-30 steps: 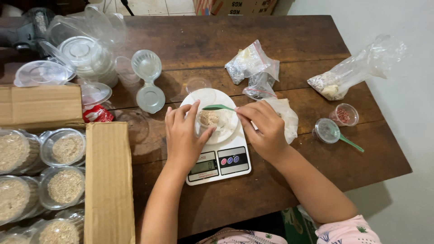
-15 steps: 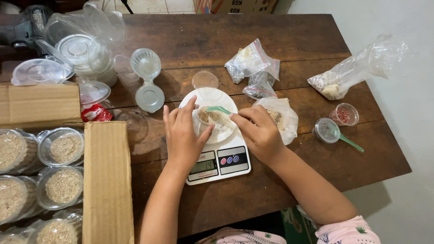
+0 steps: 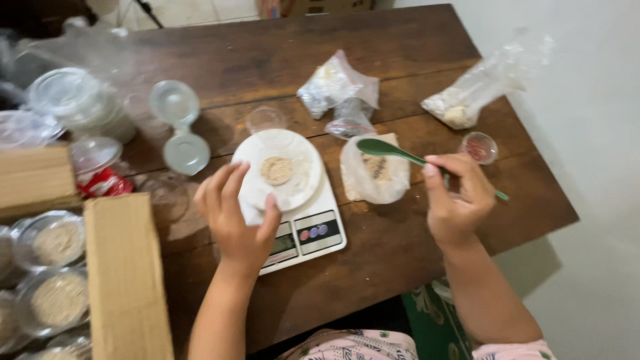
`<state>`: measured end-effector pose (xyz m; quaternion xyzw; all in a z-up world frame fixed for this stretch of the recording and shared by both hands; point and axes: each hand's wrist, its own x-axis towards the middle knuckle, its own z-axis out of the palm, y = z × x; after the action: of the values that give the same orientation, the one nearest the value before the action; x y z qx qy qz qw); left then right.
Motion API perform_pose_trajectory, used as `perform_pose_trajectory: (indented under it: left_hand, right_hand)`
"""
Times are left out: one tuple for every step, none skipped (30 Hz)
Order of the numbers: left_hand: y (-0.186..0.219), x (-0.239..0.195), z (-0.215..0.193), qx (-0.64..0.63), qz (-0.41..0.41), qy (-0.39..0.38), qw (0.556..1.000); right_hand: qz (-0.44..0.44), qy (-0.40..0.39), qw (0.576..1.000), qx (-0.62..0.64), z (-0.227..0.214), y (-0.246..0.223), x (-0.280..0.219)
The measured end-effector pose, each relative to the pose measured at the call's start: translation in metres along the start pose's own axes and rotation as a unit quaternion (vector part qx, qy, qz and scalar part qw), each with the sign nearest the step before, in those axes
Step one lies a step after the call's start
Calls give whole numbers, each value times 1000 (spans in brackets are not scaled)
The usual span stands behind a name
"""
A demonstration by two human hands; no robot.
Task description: The person places a small plastic container on a digital scale and uses a green spoon to scoop grains from a plastic bag into the container. They repeatedly add and remove grains to reach a target weight, then set the filled container aside.
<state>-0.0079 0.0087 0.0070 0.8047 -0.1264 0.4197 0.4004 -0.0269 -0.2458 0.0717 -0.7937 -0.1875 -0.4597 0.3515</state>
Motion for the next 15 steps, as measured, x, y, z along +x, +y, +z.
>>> perform_pose_trajectory:
  left_hand:
    - [5,-3,4,-7,4,-4,1000]
    - [11,-5,7,-22,25,6,999]
    - [16,-8,11,-37,46,17,998]
    - [23,-11,19,-44,49,15,998]
    - [30,-15,27,-44,76,-22,996]
    - [36,-18,35,-45,103,-57,992]
    - [43,-20,41,-47,105,-58,992]
    - [48,-22,46,23,132,-115,984]
    - [54,-24,51,96,158,-171,968]
    - [61,-26,58,96,160,-173,967]
    - [68,-29,65,139,170,-185,958]
    - [75,-31,72,182,181,-197,946]
    - [81,-30,76,182,182,-198,946]
    - [87,-30,80,197,176,-203,943]
    - [93,-28,85,211,169,-206,940]
  right_hand:
    - [2,4,1000,-7,-8,7,-7]
    - [43,18,999,-7,-16,14,-14]
    - [83,30,996,-7,-23,20,-21]
    - [84,35,996,-13,-26,20,-24]
    - [82,8,996,-33,-28,21,-27]
    - [80,-18,995,-53,-29,21,-29]
    - [80,-15,995,-56,-27,30,-37]
    - [60,-35,996,-53,-25,39,-45]
    - [39,-56,996,-49,-21,48,-54]
    - [41,-55,996,-49,-19,47,-53]
    - [16,-75,994,-73,-16,47,-51]
    - [-9,-95,991,-96,-13,47,-50]
    - [-8,-93,991,-97,-11,49,-51]
    - [-27,-107,987,-118,-8,52,-51]
    - [-49,-119,982,-139,-6,56,-51]
